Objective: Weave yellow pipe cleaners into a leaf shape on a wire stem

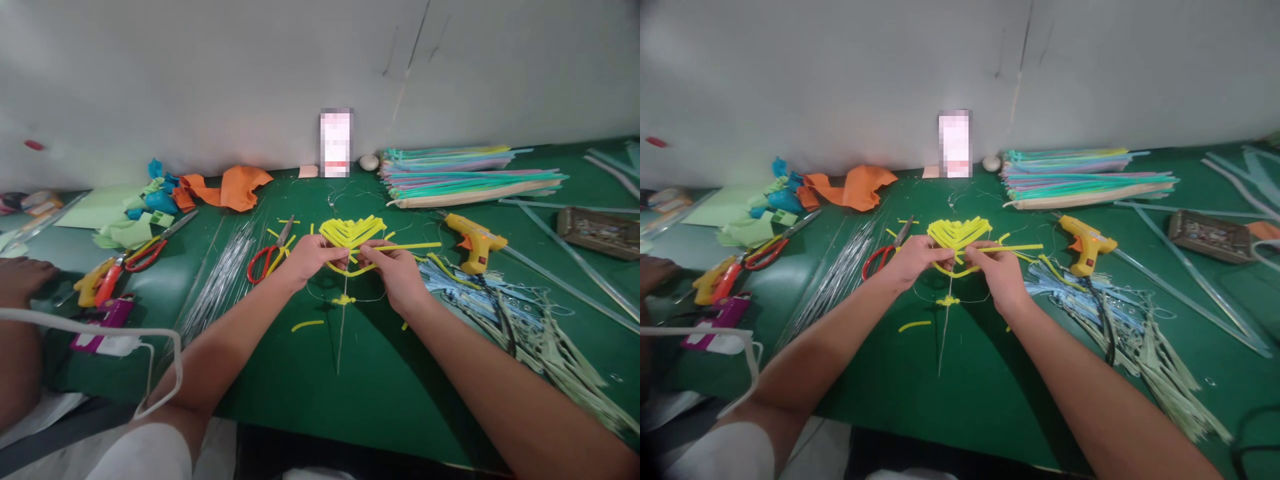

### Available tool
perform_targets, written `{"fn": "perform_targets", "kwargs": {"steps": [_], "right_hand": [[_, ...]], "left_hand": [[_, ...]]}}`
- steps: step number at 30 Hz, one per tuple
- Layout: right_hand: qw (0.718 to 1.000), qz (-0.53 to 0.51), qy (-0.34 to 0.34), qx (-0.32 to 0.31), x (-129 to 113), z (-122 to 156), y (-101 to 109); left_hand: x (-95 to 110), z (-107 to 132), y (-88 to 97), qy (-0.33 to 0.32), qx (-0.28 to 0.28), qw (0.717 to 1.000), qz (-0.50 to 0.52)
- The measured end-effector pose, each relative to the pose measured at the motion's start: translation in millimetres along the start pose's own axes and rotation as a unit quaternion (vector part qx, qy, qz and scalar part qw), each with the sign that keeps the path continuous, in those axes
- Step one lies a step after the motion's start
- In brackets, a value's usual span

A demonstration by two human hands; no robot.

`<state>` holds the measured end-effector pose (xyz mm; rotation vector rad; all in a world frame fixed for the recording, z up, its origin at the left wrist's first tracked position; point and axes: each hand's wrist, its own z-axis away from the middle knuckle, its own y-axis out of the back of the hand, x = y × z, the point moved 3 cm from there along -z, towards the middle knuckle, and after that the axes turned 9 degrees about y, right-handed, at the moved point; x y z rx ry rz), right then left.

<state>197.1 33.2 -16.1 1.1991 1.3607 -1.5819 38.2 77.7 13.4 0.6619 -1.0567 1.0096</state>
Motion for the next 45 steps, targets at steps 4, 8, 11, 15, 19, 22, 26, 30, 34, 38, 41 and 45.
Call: {"fn": "perform_targets", "kwargs": {"steps": [4,8,11,15,19,22,26,30,34,38,41,45], "right_hand": [[0.999,0.048,0.019,0.013,-1.3,0.0,0.9],[0.999,0.032,0.006,0.007,-1.6,1.2,-1.0],[1.000,0.024,0.005,-0.002,-0.9,1.3,-1.5],[1.000,0.022,-0.001,-0.006,0.5,1.0,-1.7],[1.000,0.019,-0.003,-0.012,-0.6,2.1,-3.3],[0.999,0.030,-0.001,-0.020,-2.8,3.1,-4.4],[0.999,0.038,0.006,-0.033,-4.0,3.9,-4.6],[0.999,0.035,0.011,-0.038,-2.2,3.7,-4.2],[0.999,0.030,0.009,-0.030,-0.6,3.0,-3.8],[0.999,0.026,0.010,-0.023,-0.6,2.4,-3.3],[1.000,0.022,0.008,-0.015,-0.4,2.0,-3.1],[1.000,0.011,0.001,-0.015,-1.2,1.9,-4.2]], "left_hand": [[-0.9,-0.8,-0.4,0.006,0.004,1.000,0.019],[-2.0,-1.4,-0.2,0.015,0.005,0.999,0.046],[-2.6,-1.1,-0.5,0.024,0.005,0.998,0.062],[-2.8,-0.7,-1.1,0.030,0.001,0.997,0.065],[-3.8,-1.7,-0.4,0.036,0.012,0.997,0.068],[-4.0,-2.0,-0.1,0.036,0.015,0.997,0.066],[-2.9,-1.3,0.4,0.035,0.018,0.998,0.058],[-1.5,-0.9,1.1,0.028,0.022,0.998,0.052],[-0.7,-0.6,2.6,0.018,0.042,0.998,0.031],[0.6,0.3,1.8,0.016,0.034,0.997,0.065],[2.1,0.8,2.2,0.013,0.033,0.996,0.082],[2.4,0.2,3.6,0.009,0.036,0.997,0.072]]}}
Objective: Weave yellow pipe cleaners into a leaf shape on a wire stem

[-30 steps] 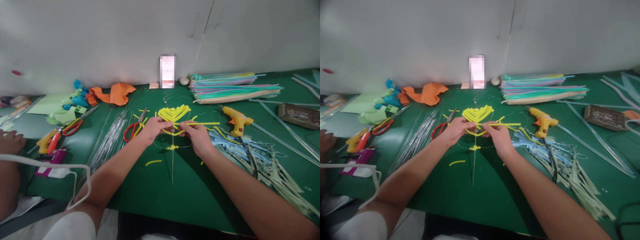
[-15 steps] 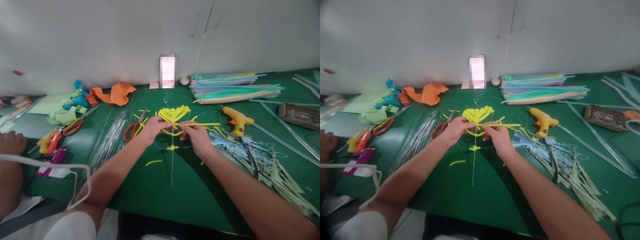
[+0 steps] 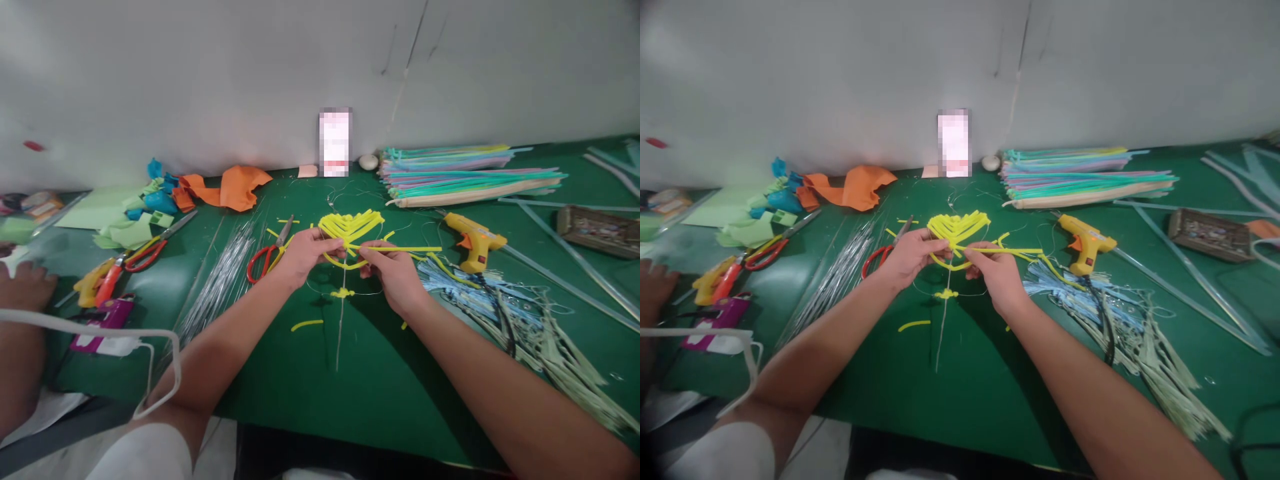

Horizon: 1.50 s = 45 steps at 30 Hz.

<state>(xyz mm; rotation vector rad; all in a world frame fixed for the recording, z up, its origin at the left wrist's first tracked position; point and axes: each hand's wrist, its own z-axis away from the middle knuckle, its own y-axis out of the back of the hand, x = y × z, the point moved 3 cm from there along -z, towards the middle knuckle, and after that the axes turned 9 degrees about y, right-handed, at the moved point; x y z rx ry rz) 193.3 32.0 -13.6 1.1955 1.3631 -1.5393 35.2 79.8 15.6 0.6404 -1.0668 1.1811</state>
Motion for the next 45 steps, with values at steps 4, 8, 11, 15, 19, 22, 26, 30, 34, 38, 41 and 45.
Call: {"fn": "perform_targets", "kwargs": {"steps": [4,8,11,15,19,22,26,30,34,38,41,45], "right_hand": [[0.998,-0.023,-0.057,-0.025,-1,0,-1],[0.993,-0.041,-0.102,-0.044,-3,-3,2],[0.994,-0.037,-0.103,-0.023,-2,-6,7],[0.995,-0.040,-0.084,-0.031,-1,-9,9],[0.994,-0.030,-0.080,-0.070,-1,-9,8],[0.991,0.001,-0.090,-0.100,-2,-8,7],[0.989,0.021,-0.092,-0.110,-6,-6,5],[0.989,0.022,-0.090,-0.113,-5,-6,5],[0.988,0.026,-0.108,-0.111,1,-11,9],[0.987,0.026,-0.113,-0.110,4,-13,11],[0.987,0.025,-0.111,-0.114,3,-13,10],[0.987,0.025,-0.109,-0.117,3,-13,9]], "left_hand": [[-2,0,-1.9,-0.007,-0.010,1.000,-0.019],[-4,1,-6.9,0.003,-0.025,0.999,-0.036],[-6,2,-8.7,0.007,-0.027,0.998,-0.052],[-9,0,-8.1,0.006,-0.031,0.997,-0.066],[-14,-3,-8.0,0.014,-0.041,0.997,-0.061],[-18,-4,-8.5,0.012,-0.046,0.997,-0.063],[-22,-6,-8.2,0.016,-0.060,0.995,-0.078],[-26,-8,-6.6,0.027,-0.064,0.995,-0.066],[-27,-8,-6.4,0.024,-0.070,0.996,-0.049],[-29,-9,-5.9,0.011,-0.074,0.996,-0.048],[-30,-9,-5.4,0.007,-0.077,0.996,-0.046],[-30,-9,-5.7,0.010,-0.067,0.996,-0.051]]}}
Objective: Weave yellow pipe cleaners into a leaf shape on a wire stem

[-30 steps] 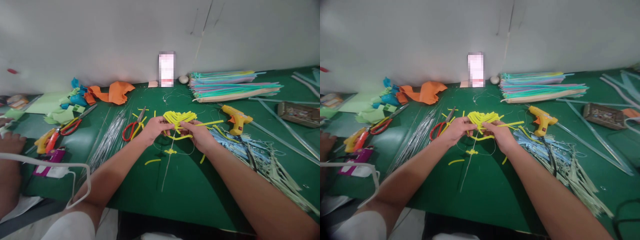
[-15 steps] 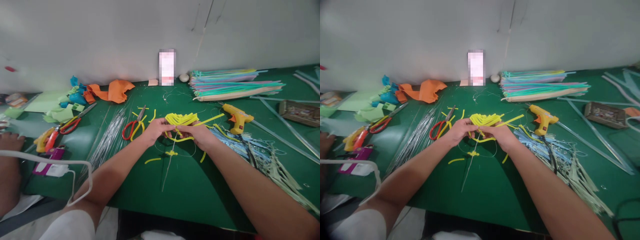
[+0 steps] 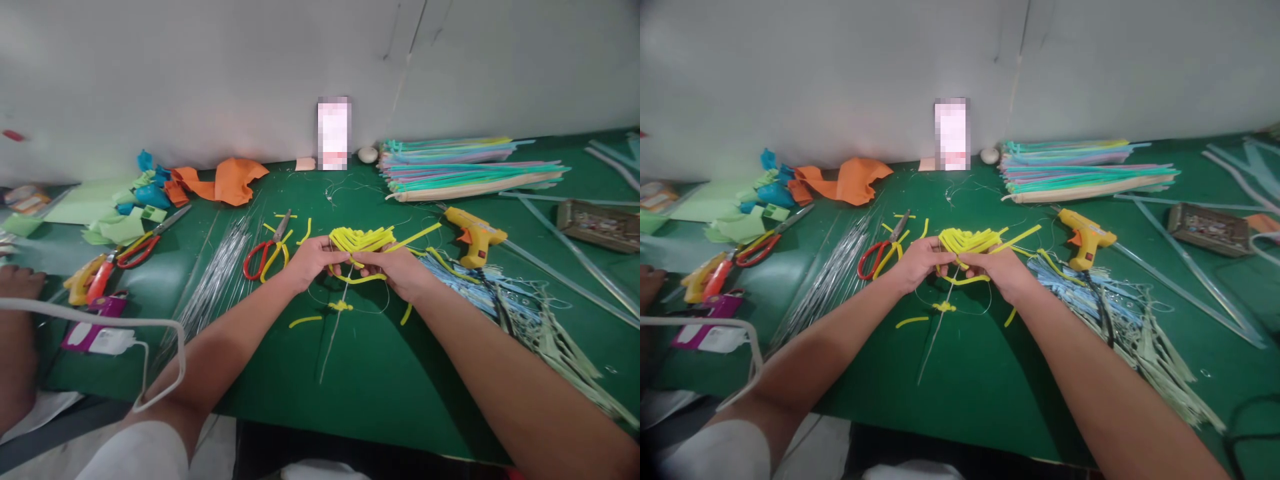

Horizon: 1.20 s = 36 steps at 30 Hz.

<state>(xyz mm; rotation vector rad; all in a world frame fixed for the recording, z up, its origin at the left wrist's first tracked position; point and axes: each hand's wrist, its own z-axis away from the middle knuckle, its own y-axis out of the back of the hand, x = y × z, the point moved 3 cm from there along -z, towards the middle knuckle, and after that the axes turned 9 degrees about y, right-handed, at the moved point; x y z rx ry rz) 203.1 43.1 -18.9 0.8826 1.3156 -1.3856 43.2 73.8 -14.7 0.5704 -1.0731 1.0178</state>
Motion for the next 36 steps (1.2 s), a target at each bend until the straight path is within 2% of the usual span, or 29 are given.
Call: {"fn": "perform_targets", "kwargs": {"steps": [4,8,12,19,24,30,36], "right_hand": [[1.000,0.008,0.006,-0.010,0.5,0.1,0.2],[1.000,0.001,0.010,-0.004,0.5,0.5,0.8],[1.000,-0.014,0.003,0.012,1.2,1.0,1.8],[1.000,-0.010,0.001,0.010,2.8,1.3,1.8],[1.000,-0.007,0.006,-0.002,0.7,2.2,1.1],[1.000,-0.007,0.011,0.000,-1.0,2.9,-0.3],[0.999,-0.040,0.011,-0.009,-2.5,3.0,-1.9]], "left_hand": [[0.9,-0.3,0.0,0.007,0.015,1.000,0.000],[0.9,-0.9,0.6,0.010,-0.012,0.999,0.030],[0.2,-0.2,-0.8,0.005,-0.033,0.999,-0.001],[0.9,3.3,-4.4,-0.012,-0.005,1.000,-0.029],[2.2,2.7,-3.5,-0.002,-0.020,1.000,-0.024],[-1.5,-1.3,-0.8,0.024,-0.010,0.999,-0.042],[-0.9,-0.4,0.0,0.013,-0.016,0.999,-0.028]]}}
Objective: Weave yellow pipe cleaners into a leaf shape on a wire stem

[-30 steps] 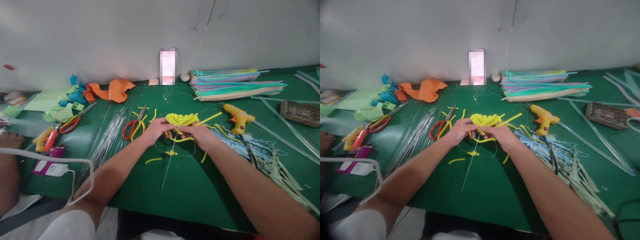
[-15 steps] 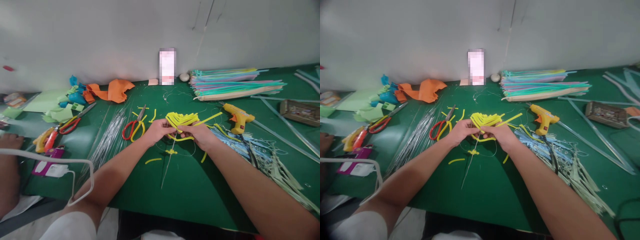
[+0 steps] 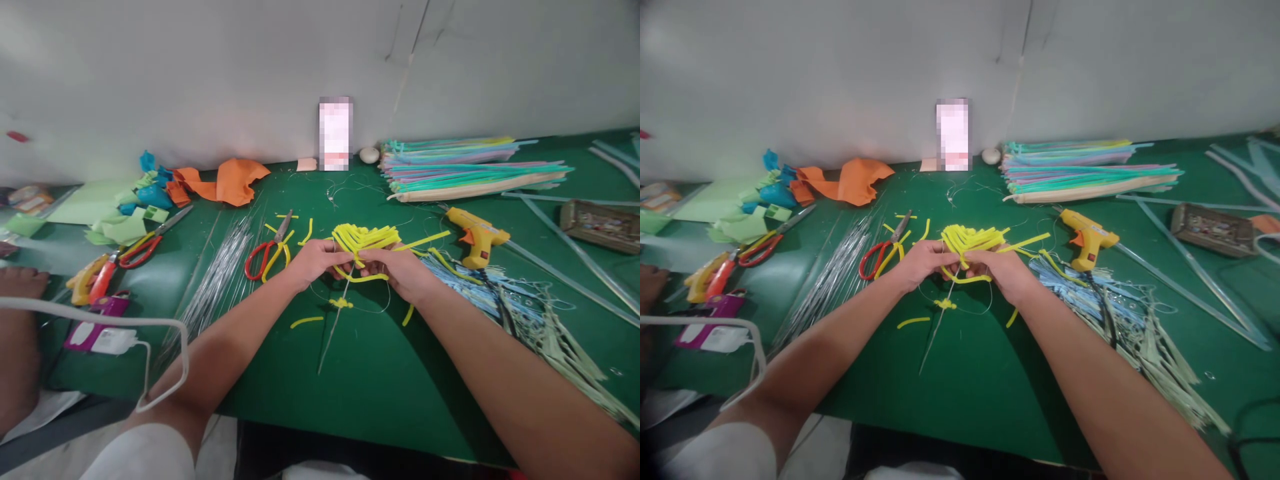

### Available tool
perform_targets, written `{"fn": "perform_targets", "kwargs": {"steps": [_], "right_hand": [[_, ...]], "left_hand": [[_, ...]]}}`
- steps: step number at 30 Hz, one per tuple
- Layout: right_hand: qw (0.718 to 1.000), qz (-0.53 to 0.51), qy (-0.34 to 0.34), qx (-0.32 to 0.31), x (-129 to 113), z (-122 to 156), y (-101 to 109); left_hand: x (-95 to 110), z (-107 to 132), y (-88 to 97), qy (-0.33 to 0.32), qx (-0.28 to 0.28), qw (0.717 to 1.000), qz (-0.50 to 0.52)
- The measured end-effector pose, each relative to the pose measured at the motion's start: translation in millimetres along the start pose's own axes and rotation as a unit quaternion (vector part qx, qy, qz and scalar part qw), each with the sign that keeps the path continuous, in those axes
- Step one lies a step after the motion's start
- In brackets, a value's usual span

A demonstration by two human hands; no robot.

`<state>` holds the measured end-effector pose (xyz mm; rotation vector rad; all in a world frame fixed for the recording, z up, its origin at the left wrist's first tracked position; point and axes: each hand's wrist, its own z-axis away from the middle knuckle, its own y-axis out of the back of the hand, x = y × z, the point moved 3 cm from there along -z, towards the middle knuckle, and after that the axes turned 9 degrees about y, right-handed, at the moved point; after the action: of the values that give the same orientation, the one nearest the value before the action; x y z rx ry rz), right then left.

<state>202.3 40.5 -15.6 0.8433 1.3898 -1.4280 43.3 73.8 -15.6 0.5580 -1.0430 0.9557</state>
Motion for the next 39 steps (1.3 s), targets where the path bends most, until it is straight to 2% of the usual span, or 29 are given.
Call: {"fn": "perform_targets", "kwargs": {"steps": [8,14,22,32,39], "right_hand": [[0.999,0.019,-0.014,0.035,-3.0,0.5,-0.6],[0.999,0.036,-0.015,0.020,-0.9,-2.0,1.0],[0.999,0.046,-0.019,0.001,1.4,-3.0,2.4],[0.999,0.029,-0.023,-0.001,-2.3,-1.8,0.9],[0.998,0.003,-0.041,-0.040,-0.1,-5.0,7.6]], "left_hand": [[-0.4,-0.3,1.0,0.010,-0.012,1.000,0.005],[0.9,1.2,0.6,0.011,-0.012,1.000,-0.001],[-1.7,2.3,-2.0,-0.023,0.025,0.999,-0.017],[-2.4,0.8,-0.8,-0.014,0.016,1.000,0.007],[-4.6,-3.4,1.0,-0.015,0.010,0.999,0.030]]}}
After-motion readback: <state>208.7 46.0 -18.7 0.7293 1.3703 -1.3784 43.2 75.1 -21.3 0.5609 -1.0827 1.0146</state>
